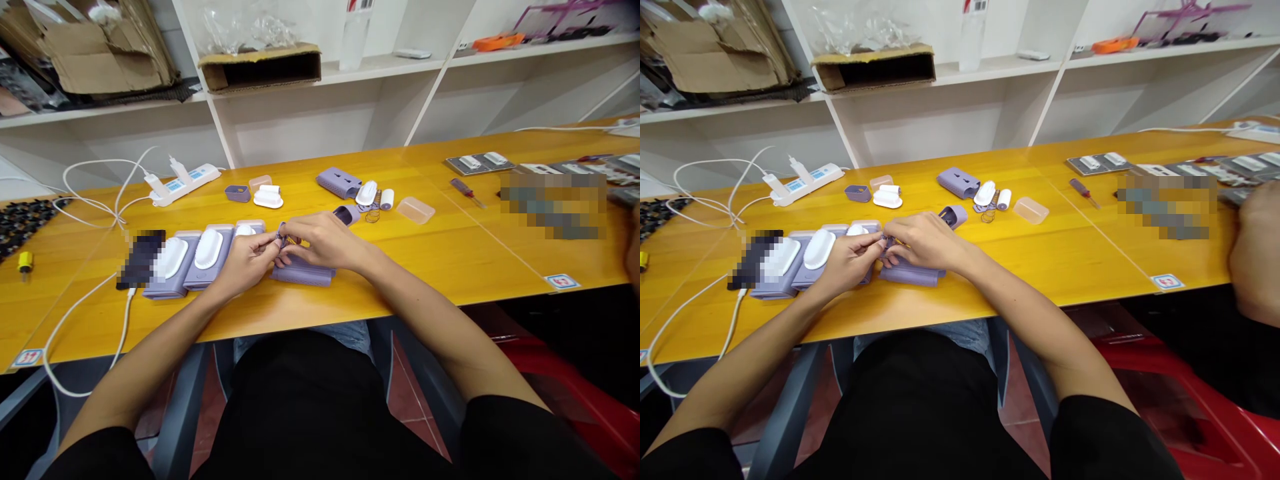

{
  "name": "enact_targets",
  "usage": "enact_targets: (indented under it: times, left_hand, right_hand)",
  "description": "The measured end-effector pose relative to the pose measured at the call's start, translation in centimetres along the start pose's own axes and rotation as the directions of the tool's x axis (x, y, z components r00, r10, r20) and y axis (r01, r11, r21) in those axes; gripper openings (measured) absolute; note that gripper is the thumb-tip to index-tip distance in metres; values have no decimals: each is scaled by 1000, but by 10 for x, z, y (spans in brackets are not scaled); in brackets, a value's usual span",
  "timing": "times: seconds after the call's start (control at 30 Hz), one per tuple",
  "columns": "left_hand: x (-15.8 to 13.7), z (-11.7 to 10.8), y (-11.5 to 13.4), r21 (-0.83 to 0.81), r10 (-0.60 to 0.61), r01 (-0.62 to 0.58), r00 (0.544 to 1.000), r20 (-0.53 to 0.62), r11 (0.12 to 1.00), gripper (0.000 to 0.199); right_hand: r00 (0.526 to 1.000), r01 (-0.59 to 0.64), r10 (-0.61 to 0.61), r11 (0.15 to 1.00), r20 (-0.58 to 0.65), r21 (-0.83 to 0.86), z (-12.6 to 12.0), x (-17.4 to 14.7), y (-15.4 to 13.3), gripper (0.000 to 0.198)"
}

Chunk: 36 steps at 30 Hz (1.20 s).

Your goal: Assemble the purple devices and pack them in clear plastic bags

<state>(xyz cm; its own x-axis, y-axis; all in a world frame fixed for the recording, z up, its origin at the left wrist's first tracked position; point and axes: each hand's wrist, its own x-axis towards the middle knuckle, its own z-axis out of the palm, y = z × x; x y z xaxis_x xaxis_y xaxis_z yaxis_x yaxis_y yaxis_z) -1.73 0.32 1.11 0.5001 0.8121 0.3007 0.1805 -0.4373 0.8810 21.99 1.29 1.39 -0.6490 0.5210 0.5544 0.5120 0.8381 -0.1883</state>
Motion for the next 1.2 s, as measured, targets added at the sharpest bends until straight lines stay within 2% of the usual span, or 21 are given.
enact_targets:
  times: [0.23,0.57,0.73,0.87,1.0,1.2]
  left_hand:
    - [0,4,-6,91,52,-48,998,-45,995,25]
    - [-1,4,-5,183,151,-131,983,-104,974,31]
    - [-2,5,-4,154,92,-68,984,-155,986,36]
    - [-2,4,-4,159,62,-30,977,-203,987,38]
    - [-2,3,-5,200,74,-27,970,-230,979,38]
    - [-3,2,-6,219,89,-42,974,-206,975,39]
  right_hand:
    - [999,-39,39,999,-38,-18,5,1,-4,9]
    - [991,-112,116,992,-64,66,7,1,-5,18]
    - [982,-163,168,984,-89,65,12,1,-8,23]
    - [976,-193,191,981,-106,-8,14,3,-13,21]
    - [980,-176,171,983,-101,-45,13,3,-15,23]
    - [993,-100,101,995,-63,27,6,2,-13,20]
